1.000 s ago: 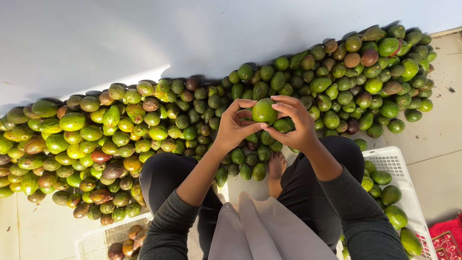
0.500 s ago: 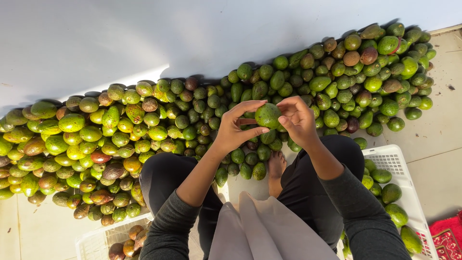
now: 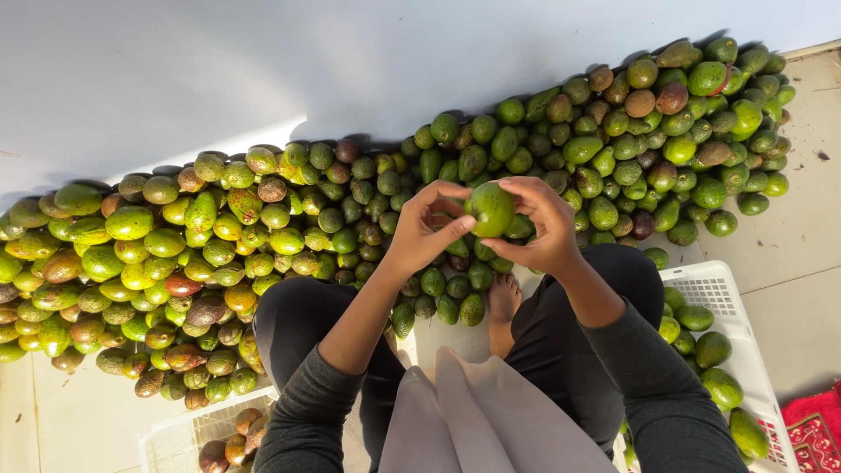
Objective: The person sits on the floor and sorts avocados from a large pile into a white plastic basket. They pick up individual avocados, inspect them by turning them over, and place them into the basket.
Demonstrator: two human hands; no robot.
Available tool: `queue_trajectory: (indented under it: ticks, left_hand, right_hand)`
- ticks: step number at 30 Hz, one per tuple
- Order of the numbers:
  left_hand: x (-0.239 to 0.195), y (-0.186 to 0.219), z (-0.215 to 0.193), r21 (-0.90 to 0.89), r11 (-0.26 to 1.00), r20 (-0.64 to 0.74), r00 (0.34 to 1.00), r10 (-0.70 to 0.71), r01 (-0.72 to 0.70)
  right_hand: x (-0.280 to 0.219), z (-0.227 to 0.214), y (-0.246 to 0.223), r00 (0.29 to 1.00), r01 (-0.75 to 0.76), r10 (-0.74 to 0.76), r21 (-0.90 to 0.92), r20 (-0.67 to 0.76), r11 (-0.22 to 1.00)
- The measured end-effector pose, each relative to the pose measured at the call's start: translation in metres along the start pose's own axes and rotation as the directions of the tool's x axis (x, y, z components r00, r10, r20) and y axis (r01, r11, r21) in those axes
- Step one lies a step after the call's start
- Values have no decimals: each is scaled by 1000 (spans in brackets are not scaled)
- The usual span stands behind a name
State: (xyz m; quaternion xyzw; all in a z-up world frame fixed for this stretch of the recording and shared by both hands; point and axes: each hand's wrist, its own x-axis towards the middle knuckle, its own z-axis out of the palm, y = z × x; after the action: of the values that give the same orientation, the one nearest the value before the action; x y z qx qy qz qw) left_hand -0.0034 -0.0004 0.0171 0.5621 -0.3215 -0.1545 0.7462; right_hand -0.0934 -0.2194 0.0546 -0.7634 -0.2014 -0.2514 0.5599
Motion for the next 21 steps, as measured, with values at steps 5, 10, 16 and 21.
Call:
queue_trajectory:
  ticks: [5, 10, 16, 21]
  left_hand:
    - [5, 44, 6, 95, 984, 144, 980, 135, -150]
    - [3, 39, 6, 121, 974, 132, 976, 175, -191]
    - [2, 27, 2, 35, 992, 51, 992, 120, -122]
    - [-1, 19, 2, 57, 994, 28, 995, 95, -97]
  right_hand:
    - [-15, -4, 27, 993, -111, 115, 189, -9, 976]
    - [-16, -6, 35, 981, -188, 195, 226, -9, 956]
    - [9, -4, -7, 994, -58, 57, 6, 96, 998]
    - [4, -3, 1, 990, -75, 67, 60, 126, 995]
